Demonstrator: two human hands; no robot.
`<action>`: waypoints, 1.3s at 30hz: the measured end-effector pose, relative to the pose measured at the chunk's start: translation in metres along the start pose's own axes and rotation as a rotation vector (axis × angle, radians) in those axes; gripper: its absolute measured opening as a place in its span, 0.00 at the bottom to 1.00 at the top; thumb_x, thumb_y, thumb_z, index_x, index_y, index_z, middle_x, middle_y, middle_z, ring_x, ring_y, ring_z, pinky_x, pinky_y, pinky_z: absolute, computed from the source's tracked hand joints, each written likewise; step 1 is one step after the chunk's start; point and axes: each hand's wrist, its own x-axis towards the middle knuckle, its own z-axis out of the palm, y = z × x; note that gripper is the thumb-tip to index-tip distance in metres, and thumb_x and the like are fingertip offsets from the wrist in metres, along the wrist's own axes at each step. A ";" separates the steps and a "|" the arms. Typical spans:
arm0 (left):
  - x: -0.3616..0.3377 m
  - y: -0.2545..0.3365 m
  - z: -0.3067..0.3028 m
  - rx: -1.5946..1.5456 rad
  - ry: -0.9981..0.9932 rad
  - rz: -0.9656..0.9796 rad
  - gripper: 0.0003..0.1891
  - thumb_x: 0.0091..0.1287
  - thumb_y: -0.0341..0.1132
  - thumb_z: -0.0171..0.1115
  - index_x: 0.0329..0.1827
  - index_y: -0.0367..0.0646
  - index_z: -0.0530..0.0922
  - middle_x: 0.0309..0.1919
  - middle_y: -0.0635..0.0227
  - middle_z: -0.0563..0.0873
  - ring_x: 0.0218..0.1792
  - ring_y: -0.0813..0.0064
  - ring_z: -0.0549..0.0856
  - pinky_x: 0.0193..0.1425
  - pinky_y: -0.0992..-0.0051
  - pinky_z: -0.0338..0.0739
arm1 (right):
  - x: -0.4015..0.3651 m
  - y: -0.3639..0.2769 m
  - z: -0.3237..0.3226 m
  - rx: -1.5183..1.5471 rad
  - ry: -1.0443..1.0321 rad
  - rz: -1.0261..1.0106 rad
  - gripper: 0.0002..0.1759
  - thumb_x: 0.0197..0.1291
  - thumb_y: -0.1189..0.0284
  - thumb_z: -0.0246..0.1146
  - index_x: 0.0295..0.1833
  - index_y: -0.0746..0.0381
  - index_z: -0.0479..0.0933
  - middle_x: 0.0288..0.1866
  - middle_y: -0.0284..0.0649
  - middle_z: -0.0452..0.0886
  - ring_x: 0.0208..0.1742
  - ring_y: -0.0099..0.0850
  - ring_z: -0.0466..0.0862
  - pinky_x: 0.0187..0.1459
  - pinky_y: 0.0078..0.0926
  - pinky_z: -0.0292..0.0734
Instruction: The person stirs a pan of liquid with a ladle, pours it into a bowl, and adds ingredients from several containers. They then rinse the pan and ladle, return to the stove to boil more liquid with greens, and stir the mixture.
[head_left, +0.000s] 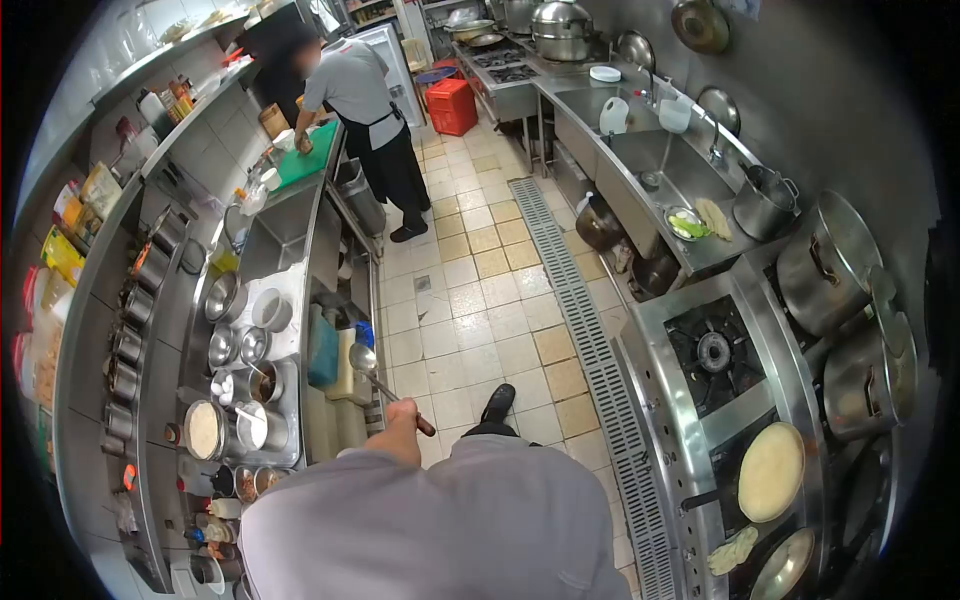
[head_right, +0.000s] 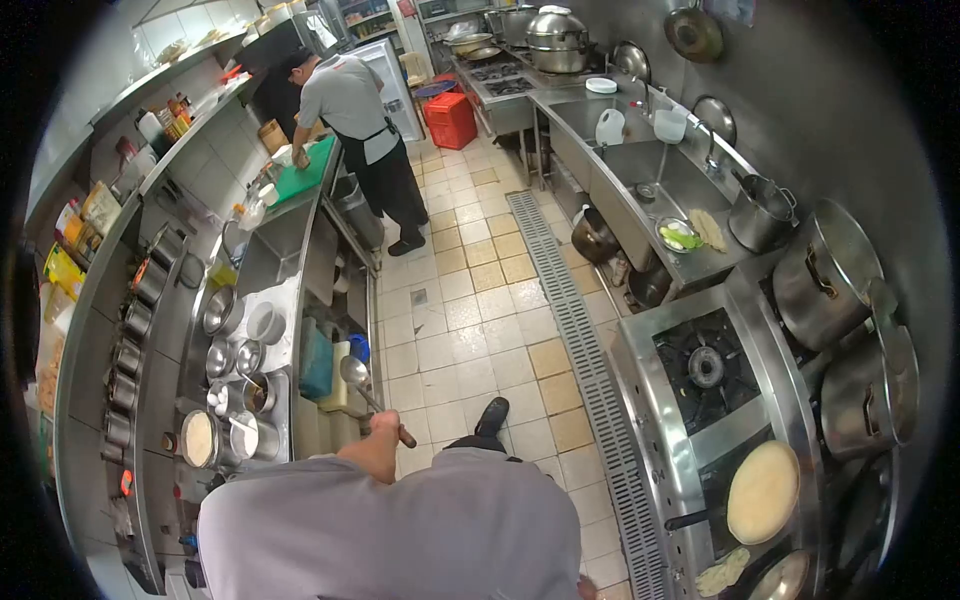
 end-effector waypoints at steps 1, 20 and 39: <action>-0.008 0.005 0.000 -0.020 -0.004 -0.011 0.12 0.66 0.31 0.52 0.31 0.28 0.78 0.23 0.48 0.84 0.22 0.54 0.88 0.22 0.59 0.79 | -0.010 0.000 0.008 -0.009 -0.127 -0.026 0.20 0.70 0.65 0.54 0.60 0.66 0.77 0.53 0.56 0.82 0.55 0.53 0.82 0.57 0.43 0.78; 0.132 0.335 0.001 -0.883 -0.520 0.218 0.11 0.75 0.40 0.59 0.35 0.46 0.71 0.20 0.70 0.72 0.19 0.74 0.72 0.27 0.71 0.73 | 0.033 0.033 0.066 -0.158 -1.145 -0.479 0.24 0.70 0.58 0.59 0.65 0.60 0.72 0.58 0.50 0.79 0.60 0.46 0.78 0.60 0.46 0.74; 0.299 0.539 -0.012 -0.956 -0.418 0.168 0.13 0.75 0.38 0.61 0.32 0.44 0.73 0.20 0.72 0.75 0.19 0.78 0.75 0.26 0.74 0.78 | -0.049 -0.177 0.145 0.086 -0.831 -0.111 0.13 0.65 0.68 0.61 0.50 0.64 0.81 0.41 0.45 0.85 0.40 0.33 0.85 0.45 0.30 0.80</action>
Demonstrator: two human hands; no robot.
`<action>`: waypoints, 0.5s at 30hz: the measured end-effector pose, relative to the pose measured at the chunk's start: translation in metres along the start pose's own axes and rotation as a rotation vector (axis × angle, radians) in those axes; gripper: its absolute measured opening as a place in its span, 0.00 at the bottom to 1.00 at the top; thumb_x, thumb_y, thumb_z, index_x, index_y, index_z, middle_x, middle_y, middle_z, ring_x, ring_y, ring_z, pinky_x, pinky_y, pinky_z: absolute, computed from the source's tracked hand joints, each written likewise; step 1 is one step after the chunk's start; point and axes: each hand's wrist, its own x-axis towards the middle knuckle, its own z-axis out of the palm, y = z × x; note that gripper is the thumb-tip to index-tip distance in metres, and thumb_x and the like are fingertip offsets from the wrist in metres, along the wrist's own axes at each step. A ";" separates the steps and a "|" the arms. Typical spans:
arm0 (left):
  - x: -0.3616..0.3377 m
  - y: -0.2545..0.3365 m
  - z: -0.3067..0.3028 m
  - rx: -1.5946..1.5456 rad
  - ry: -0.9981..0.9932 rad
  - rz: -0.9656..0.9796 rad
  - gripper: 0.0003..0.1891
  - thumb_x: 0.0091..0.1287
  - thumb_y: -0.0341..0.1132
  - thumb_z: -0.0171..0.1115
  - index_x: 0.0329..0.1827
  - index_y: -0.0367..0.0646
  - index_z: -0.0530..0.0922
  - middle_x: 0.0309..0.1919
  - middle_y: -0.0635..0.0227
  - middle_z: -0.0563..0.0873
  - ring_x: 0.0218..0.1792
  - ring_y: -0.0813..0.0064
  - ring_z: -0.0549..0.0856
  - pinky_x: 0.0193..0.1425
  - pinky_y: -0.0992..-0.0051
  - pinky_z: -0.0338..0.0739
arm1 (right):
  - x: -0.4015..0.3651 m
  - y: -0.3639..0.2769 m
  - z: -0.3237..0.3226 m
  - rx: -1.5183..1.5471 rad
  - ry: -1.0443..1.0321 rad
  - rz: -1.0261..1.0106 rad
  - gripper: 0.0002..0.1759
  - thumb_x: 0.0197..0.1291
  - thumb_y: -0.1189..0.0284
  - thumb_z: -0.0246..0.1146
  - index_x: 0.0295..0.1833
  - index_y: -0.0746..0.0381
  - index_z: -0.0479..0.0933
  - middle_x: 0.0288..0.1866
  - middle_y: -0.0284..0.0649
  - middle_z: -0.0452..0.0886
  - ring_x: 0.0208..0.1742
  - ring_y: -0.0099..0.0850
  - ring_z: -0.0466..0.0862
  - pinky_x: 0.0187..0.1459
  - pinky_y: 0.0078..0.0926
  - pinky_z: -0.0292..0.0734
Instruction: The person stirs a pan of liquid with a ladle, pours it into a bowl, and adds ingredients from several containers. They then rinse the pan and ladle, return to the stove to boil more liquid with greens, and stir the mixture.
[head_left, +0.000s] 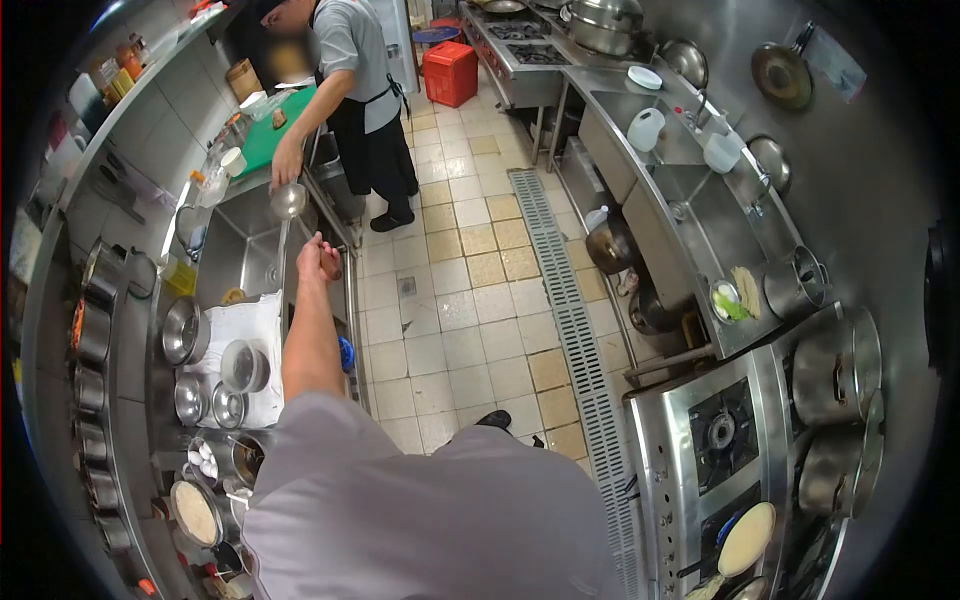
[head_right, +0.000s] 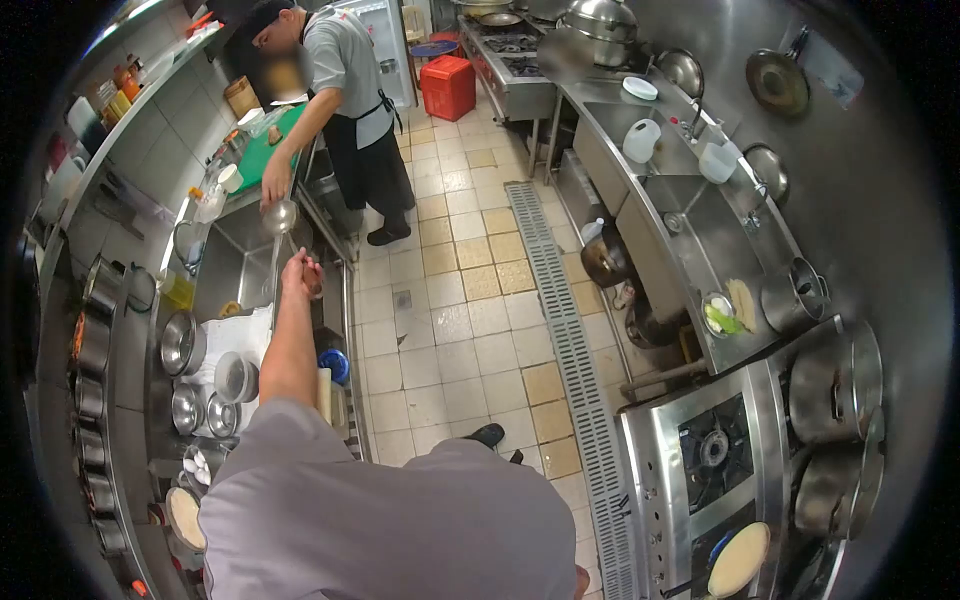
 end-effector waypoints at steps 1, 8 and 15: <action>0.008 0.002 0.000 0.003 0.004 -0.006 0.13 0.75 0.38 0.61 0.32 0.44 0.73 0.20 0.72 0.75 0.19 0.78 0.75 0.26 0.74 0.78 | 0.002 0.005 -0.001 -0.014 -0.004 -0.032 0.13 0.65 0.69 0.61 0.49 0.64 0.82 0.40 0.45 0.86 0.39 0.32 0.85 0.44 0.29 0.80; 0.040 0.015 -0.002 -0.001 -0.095 -0.038 0.12 0.75 0.39 0.61 0.32 0.45 0.74 0.20 0.73 0.76 0.18 0.79 0.75 0.26 0.74 0.79 | 0.012 0.030 0.011 0.465 -0.064 -0.071 0.10 0.64 0.70 0.64 0.39 0.66 0.85 0.29 0.40 0.84 0.30 0.24 0.82 0.36 0.22 0.78; 0.053 0.010 -0.021 0.032 -0.159 -0.054 0.13 0.76 0.39 0.58 0.32 0.46 0.73 0.20 0.72 0.75 0.18 0.77 0.74 0.26 0.75 0.77 | -0.008 -0.018 0.043 0.281 0.159 0.161 0.11 0.65 0.69 0.64 0.38 0.66 0.84 0.28 0.37 0.82 0.29 0.26 0.82 0.34 0.24 0.78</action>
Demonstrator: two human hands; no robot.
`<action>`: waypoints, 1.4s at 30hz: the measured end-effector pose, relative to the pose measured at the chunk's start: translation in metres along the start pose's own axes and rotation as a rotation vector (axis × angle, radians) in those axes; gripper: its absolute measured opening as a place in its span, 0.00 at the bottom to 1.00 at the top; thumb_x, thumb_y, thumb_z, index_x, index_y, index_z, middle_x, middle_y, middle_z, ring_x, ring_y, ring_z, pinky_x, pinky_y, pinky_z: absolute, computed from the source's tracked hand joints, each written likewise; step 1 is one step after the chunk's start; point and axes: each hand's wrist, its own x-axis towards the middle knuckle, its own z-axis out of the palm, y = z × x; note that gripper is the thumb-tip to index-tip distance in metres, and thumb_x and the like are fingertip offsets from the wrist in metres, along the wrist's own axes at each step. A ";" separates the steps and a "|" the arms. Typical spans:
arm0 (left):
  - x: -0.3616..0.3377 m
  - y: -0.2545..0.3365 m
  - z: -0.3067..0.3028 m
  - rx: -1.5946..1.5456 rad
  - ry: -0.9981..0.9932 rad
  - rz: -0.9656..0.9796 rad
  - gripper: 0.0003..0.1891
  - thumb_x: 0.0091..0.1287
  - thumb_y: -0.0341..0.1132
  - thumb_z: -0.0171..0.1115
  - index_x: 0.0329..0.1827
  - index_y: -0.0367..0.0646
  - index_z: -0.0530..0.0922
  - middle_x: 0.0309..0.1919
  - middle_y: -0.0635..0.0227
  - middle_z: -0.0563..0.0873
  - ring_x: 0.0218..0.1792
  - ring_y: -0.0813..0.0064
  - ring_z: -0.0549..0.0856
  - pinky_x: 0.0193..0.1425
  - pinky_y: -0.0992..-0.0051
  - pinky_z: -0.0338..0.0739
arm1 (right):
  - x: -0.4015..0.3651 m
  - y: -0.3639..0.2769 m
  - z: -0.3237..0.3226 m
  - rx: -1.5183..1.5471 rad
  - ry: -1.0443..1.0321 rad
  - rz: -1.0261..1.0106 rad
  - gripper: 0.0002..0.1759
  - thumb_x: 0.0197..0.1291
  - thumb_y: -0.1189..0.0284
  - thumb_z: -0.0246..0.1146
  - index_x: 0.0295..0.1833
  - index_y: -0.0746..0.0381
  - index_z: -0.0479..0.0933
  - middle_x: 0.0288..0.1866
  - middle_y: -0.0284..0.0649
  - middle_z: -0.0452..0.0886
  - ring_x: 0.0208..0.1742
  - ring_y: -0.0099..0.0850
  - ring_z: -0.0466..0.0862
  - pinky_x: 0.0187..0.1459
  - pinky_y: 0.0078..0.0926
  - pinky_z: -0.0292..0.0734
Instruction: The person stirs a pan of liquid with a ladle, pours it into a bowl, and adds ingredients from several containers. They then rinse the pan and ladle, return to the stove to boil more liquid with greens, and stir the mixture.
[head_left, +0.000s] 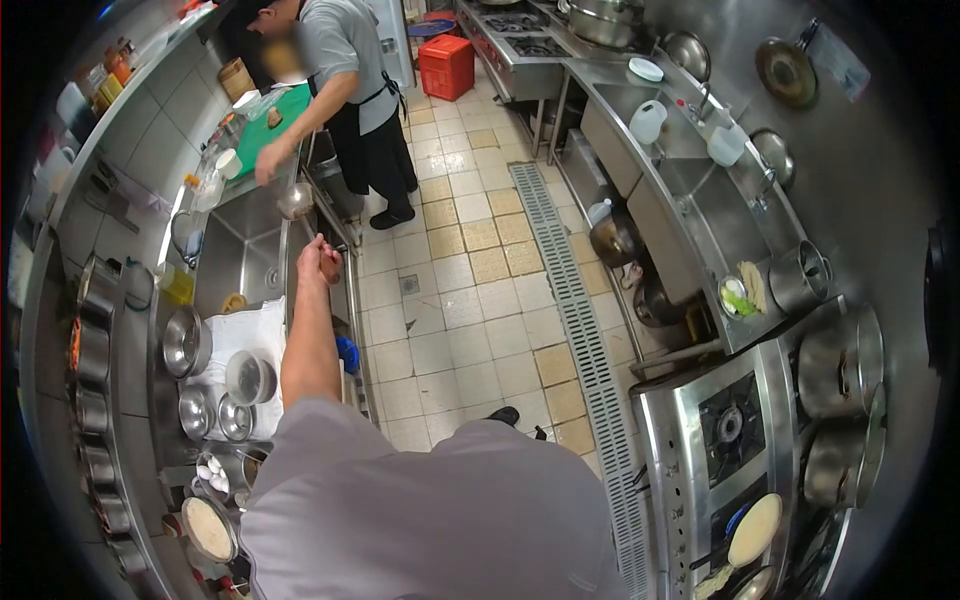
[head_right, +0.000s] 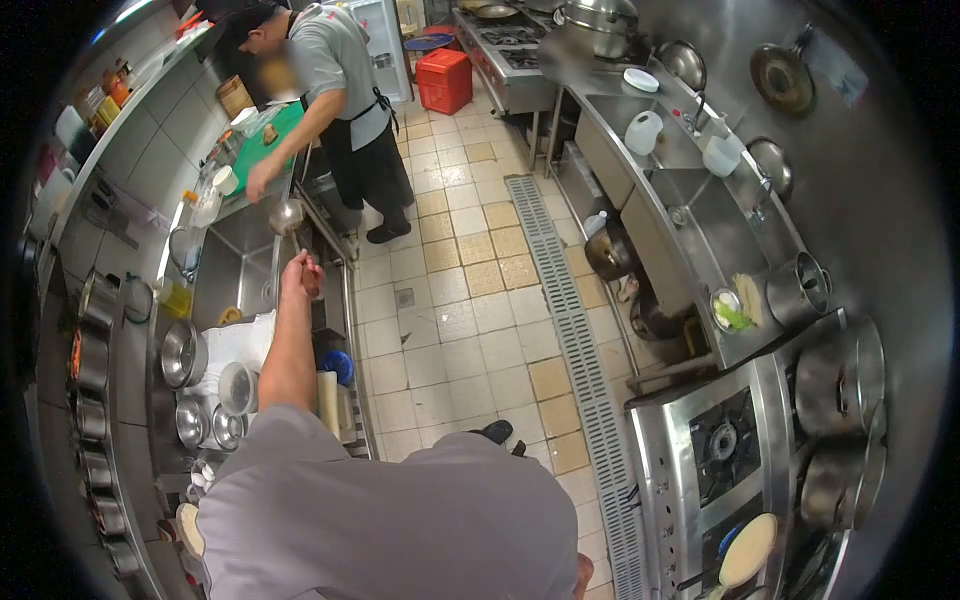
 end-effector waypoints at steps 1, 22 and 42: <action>-0.003 -0.002 -0.002 0.001 0.000 -0.002 0.13 0.76 0.39 0.58 0.32 0.46 0.73 0.20 0.72 0.75 0.18 0.77 0.74 0.26 0.75 0.77 | -0.005 -0.003 -0.001 -0.040 -0.010 -0.038 0.11 0.65 0.69 0.64 0.39 0.66 0.84 0.29 0.37 0.82 0.29 0.26 0.82 0.34 0.24 0.79; -0.459 -0.354 0.102 0.500 -0.513 -0.558 0.13 0.74 0.39 0.61 0.55 0.42 0.76 0.24 0.75 0.76 0.21 0.81 0.73 0.28 0.75 0.72 | -0.143 -0.299 -0.074 0.294 -0.386 -0.364 0.19 0.71 0.70 0.60 0.64 0.65 0.76 0.51 0.41 0.83 0.47 0.27 0.85 0.45 0.25 0.82; -0.891 -0.618 0.109 1.098 -2.237 -0.593 0.27 0.80 0.45 0.54 0.75 0.41 0.60 0.59 0.59 0.82 0.57 0.69 0.82 0.60 0.68 0.78 | -0.253 -0.141 -0.396 0.732 0.272 -0.213 0.20 0.65 0.75 0.61 0.62 0.65 0.69 0.29 0.36 0.76 0.18 0.24 0.74 0.16 0.25 0.67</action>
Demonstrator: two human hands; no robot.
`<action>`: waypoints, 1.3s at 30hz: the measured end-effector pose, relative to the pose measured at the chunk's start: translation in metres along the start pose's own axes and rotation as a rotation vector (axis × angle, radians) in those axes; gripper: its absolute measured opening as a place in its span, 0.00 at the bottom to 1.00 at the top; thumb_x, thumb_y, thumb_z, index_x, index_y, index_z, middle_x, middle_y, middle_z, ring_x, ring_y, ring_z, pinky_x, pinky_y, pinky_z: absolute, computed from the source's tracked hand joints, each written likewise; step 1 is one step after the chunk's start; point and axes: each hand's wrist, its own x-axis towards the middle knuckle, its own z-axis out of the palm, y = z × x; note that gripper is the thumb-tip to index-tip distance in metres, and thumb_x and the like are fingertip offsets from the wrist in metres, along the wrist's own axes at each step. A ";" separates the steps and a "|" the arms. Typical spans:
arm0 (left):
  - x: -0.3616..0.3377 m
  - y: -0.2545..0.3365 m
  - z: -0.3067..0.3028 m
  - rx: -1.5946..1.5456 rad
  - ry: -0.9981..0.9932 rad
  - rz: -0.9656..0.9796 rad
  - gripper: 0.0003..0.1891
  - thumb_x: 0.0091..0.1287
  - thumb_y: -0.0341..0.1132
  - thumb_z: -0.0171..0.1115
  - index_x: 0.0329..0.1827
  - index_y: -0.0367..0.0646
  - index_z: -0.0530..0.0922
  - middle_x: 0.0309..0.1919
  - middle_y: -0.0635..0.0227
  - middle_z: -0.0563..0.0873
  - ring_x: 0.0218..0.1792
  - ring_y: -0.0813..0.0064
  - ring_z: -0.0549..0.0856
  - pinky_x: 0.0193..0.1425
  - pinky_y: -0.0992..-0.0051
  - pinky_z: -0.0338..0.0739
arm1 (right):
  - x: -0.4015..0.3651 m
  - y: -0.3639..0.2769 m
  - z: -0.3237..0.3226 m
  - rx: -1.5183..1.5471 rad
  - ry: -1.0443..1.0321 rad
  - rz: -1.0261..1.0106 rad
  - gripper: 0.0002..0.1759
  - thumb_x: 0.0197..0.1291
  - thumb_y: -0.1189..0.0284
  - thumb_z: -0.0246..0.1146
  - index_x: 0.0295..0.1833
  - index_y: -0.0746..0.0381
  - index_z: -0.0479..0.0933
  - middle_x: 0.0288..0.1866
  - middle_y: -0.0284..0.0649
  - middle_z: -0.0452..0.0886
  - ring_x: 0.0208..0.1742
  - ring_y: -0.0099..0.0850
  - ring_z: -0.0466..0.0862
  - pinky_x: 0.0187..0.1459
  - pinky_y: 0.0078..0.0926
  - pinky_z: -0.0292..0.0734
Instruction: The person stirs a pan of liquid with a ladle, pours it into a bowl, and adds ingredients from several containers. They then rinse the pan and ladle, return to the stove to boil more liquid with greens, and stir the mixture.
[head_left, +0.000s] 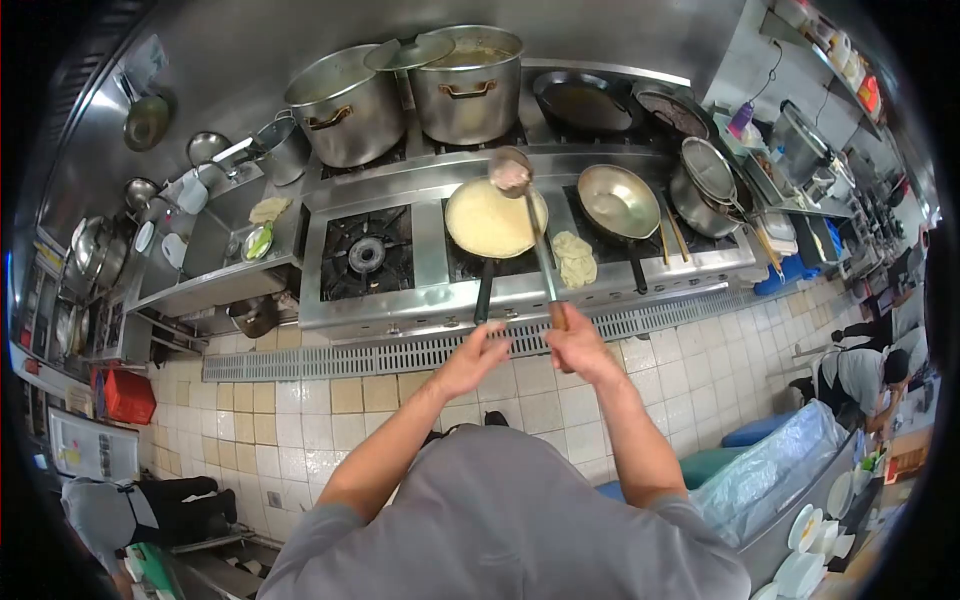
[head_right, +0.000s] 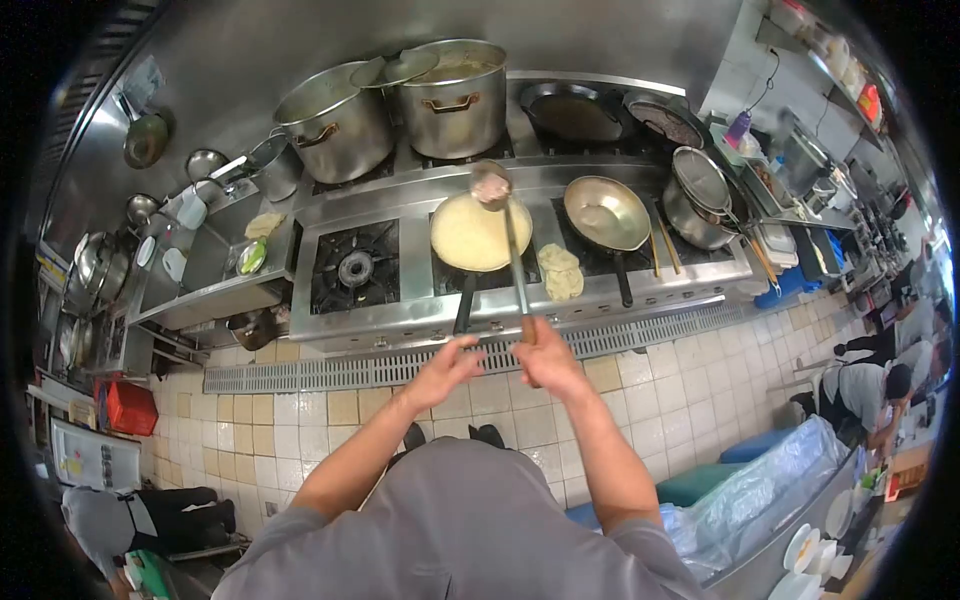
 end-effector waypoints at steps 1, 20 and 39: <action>-0.005 -0.040 -0.009 0.067 0.036 -0.007 0.26 0.79 0.43 0.56 0.74 0.41 0.63 0.56 0.60 0.84 0.53 0.71 0.84 0.56 0.70 0.79 | 0.006 -0.002 -0.013 -0.107 0.057 0.012 0.19 0.64 0.75 0.61 0.60 0.66 0.70 0.28 0.36 0.76 0.17 0.24 0.74 0.16 0.25 0.67; -0.425 -0.291 -0.133 0.034 0.863 -1.213 0.20 0.72 0.47 0.59 0.62 0.49 0.75 0.45 0.62 0.84 0.40 0.65 0.86 0.41 0.61 0.81 | 0.073 0.016 -0.012 0.936 -0.256 0.418 0.14 0.67 0.70 0.63 0.54 0.64 0.76 0.29 0.31 0.75 0.24 0.22 0.72 0.22 0.20 0.65; -0.299 -0.279 -0.155 -0.046 0.869 -0.965 0.21 0.70 0.45 0.64 0.61 0.45 0.77 0.40 0.65 0.85 0.34 0.68 0.86 0.33 0.63 0.81 | 0.063 0.022 0.001 0.736 -0.244 0.234 0.15 0.68 0.72 0.61 0.58 0.61 0.72 0.29 0.33 0.73 0.22 0.24 0.72 0.20 0.22 0.62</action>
